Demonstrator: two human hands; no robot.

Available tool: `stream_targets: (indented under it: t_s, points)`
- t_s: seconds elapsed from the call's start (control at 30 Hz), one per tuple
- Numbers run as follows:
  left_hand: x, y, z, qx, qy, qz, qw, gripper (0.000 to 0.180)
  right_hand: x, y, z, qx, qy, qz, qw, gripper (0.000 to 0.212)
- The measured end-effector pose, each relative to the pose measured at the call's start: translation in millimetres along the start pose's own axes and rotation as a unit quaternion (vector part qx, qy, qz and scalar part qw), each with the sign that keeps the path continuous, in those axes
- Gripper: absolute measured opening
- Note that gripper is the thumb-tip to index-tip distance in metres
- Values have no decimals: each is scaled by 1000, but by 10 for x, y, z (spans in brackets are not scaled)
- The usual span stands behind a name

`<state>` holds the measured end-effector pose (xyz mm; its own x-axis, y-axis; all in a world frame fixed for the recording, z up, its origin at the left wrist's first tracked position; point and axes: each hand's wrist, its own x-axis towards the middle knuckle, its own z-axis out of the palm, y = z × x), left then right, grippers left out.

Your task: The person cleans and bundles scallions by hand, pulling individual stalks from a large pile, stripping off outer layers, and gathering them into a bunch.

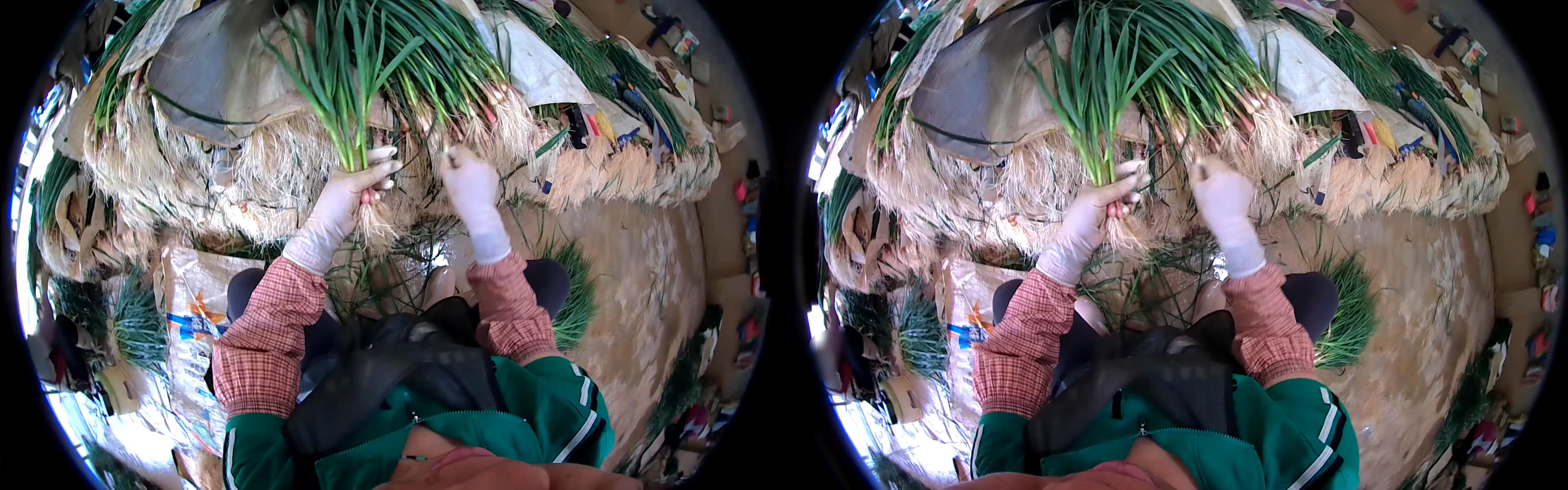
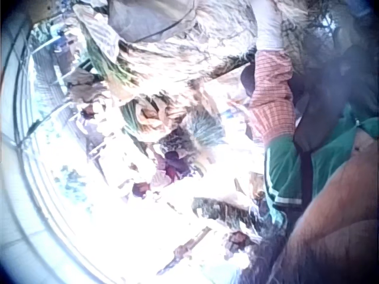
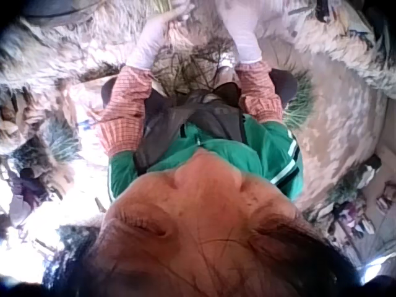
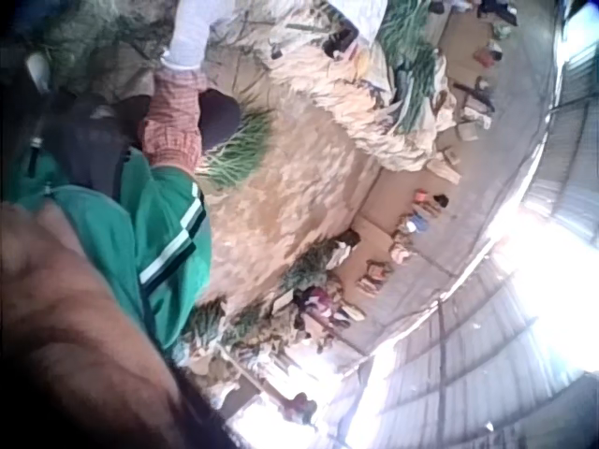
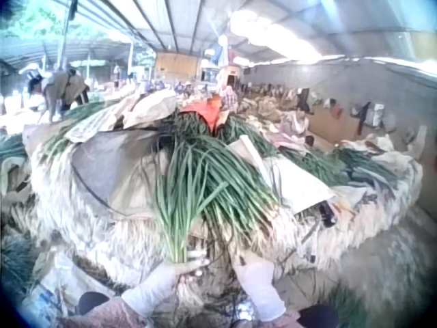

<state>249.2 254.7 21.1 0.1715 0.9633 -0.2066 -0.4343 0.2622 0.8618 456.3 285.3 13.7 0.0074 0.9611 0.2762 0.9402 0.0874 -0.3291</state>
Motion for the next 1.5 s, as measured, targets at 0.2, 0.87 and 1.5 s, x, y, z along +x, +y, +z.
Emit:
stream_targets:
  t_s: [0.2,0.87,1.5]
  points:
    - [43,-72,0,64,27,-14,998,27,-464,-262,121,343,-43,-113,932,23]
    - [-93,26,30,19,-4,-22,1000,24,-364,-261,-25,110,-79,-160,978,27]
    - [-304,693,-118,-47,37,98,993,37,108,-204,281,168,7,-200,965,28]
